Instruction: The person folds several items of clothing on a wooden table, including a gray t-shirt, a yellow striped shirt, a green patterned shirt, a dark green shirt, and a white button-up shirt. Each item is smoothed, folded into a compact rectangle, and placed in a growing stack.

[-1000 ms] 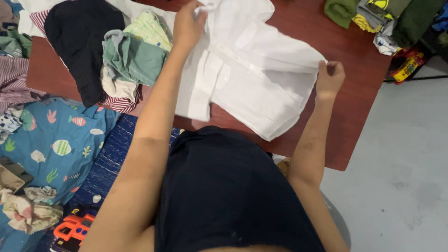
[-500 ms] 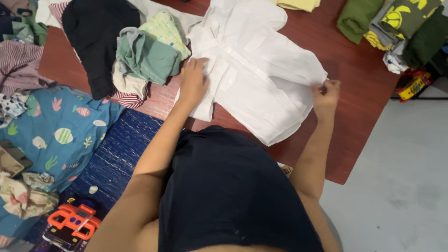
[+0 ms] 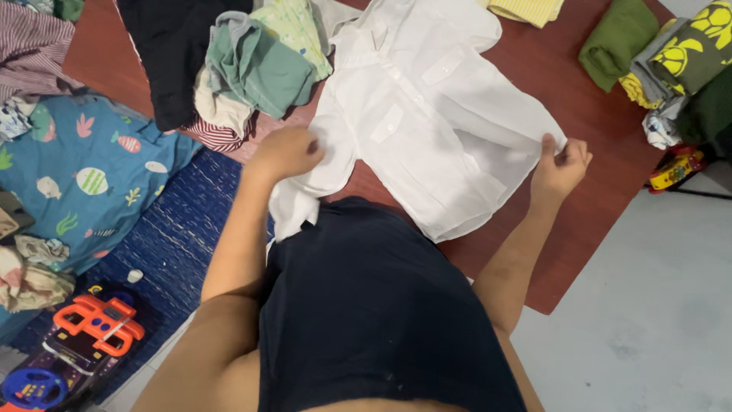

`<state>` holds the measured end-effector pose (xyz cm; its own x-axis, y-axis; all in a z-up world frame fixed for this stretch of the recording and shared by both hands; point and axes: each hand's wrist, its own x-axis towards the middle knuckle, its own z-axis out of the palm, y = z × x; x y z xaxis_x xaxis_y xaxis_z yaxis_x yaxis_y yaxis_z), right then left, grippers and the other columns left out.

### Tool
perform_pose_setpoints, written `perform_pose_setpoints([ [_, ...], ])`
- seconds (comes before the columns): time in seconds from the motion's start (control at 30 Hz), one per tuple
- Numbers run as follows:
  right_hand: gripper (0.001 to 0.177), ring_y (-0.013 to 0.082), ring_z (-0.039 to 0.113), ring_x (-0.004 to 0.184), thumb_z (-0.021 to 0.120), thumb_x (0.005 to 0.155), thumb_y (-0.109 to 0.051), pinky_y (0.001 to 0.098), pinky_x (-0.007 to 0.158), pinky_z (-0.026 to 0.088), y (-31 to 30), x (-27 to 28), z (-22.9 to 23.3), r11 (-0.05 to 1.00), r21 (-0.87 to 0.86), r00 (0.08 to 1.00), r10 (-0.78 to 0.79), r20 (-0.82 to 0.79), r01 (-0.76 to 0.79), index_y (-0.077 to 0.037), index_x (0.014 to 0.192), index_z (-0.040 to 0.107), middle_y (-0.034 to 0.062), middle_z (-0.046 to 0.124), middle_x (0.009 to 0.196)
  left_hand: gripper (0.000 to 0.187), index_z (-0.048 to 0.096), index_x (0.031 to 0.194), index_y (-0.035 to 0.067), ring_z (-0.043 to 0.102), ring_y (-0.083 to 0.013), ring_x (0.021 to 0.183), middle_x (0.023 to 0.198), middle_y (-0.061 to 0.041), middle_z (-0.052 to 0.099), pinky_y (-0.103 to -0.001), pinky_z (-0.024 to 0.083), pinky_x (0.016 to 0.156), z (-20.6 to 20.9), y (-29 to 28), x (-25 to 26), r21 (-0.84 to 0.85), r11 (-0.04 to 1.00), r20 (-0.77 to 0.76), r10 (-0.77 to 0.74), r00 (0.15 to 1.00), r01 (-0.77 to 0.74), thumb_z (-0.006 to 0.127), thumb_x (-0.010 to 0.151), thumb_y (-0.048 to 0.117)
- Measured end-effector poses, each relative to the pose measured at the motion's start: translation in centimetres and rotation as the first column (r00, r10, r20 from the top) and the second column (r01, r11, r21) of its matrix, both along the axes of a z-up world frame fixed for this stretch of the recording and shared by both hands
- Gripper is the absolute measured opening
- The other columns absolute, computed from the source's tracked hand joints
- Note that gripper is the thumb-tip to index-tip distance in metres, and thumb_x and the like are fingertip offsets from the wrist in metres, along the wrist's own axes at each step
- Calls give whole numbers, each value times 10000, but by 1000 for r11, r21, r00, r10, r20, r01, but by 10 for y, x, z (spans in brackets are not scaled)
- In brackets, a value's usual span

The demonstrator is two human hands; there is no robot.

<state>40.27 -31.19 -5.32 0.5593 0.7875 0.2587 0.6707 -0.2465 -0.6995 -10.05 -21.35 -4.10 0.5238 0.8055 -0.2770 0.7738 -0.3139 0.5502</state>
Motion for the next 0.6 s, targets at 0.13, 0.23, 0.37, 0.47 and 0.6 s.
perform_pose_setpoints([
  [0.13, 311, 85, 417, 793, 684, 1147, -244, 279, 722, 391, 5, -8, 9, 993, 111, 957, 78, -278, -48, 0, 974, 600, -42, 507, 853, 204, 620, 871, 29, 625, -389, 905, 896, -171, 647, -508, 491, 812, -16, 5, 58, 125, 991, 310, 10, 951, -51, 663, 958, 208],
  [0.23, 339, 93, 378, 755, 640, 1168, -250, 282, 679, 381, 11, -16, 19, 997, 67, 974, -9, -228, 25, 9, 969, 549, -30, 463, 839, 178, 645, 1039, 53, 600, -379, 1066, 1111, -181, 623, -484, 491, 914, -23, 0, 91, 177, 984, 448, -65, 892, -17, 701, 906, 157],
  [0.37, 218, 67, 615, 800, 596, 1088, -226, 239, 732, 541, 9, -11, 25, 995, 82, 798, -1, -603, 63, -22, 1024, 639, -2, 703, 929, 368, 627, 1169, 39, 508, -401, 1266, 1338, -214, 546, -496, 417, 1042, -32, -2, 103, 450, 893, 374, -164, 913, -25, 744, 845, 168],
  [0.47, 232, 91, 588, 797, 643, 1087, -230, 261, 715, 517, -2, 4, 9, 990, -28, 705, -119, -699, 139, 0, 1060, 644, 19, 675, 931, 337, 629, 1156, 41, 494, -394, 1292, 1356, -210, 550, -491, 404, 1079, -35, -2, 98, 384, 923, 342, -142, 929, -1, 738, 858, 156],
  [0.6, 271, 124, 553, 794, 705, 1086, -235, 289, 694, 486, -23, 9, -31, 973, -155, 777, -229, -587, 170, 29, 1109, 651, 47, 638, 933, 275, 653, 1101, 53, 533, -371, 1215, 1284, -164, 582, -501, 420, 1012, -29, -2, 108, 376, 926, 330, -110, 937, -23, 727, 849, 135],
])
